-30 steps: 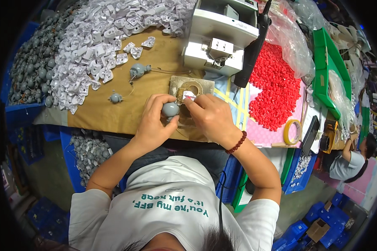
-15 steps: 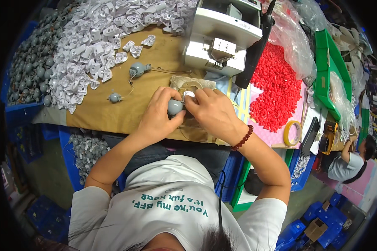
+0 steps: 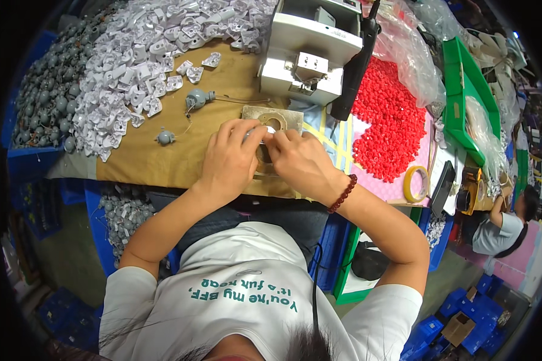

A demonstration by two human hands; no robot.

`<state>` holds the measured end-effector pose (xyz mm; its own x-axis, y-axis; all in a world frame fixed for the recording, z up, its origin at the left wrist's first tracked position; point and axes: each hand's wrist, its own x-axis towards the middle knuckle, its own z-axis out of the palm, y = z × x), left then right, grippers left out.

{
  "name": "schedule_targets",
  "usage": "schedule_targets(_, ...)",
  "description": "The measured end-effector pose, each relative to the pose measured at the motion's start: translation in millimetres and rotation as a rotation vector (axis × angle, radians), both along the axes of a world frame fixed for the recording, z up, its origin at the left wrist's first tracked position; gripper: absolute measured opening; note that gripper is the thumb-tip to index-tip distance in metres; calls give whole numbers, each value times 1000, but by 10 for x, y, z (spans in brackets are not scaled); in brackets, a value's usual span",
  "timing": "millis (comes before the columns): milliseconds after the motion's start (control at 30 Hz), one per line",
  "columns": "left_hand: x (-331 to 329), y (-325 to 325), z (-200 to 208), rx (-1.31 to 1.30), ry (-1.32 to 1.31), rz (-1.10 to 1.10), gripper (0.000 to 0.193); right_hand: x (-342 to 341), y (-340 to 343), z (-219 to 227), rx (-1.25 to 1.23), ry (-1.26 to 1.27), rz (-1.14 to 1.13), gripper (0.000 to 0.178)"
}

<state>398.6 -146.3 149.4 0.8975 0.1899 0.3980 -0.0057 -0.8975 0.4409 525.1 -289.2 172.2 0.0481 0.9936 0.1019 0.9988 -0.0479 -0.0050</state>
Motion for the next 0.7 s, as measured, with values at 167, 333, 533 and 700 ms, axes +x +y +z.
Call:
schedule_targets(167, -29, -91, -176, 217, -76, 50, 41, 138, -170, 88, -105, 472, -181, 46)
schedule_targets(333, -43, -48, -206, 186, -71, -8, 40, 379, -352, 150, -45, 956, -356, 47)
schedule_targets(533, -40, 22, -221, 133, -83, -59, 43, 446, -458, -187, 384, 1503, -465, 35)
schedule_targets(700, -37, 43, -231, 102, -76, -78, 41, 343, -262, -391, 708, 1705, -455, 38)
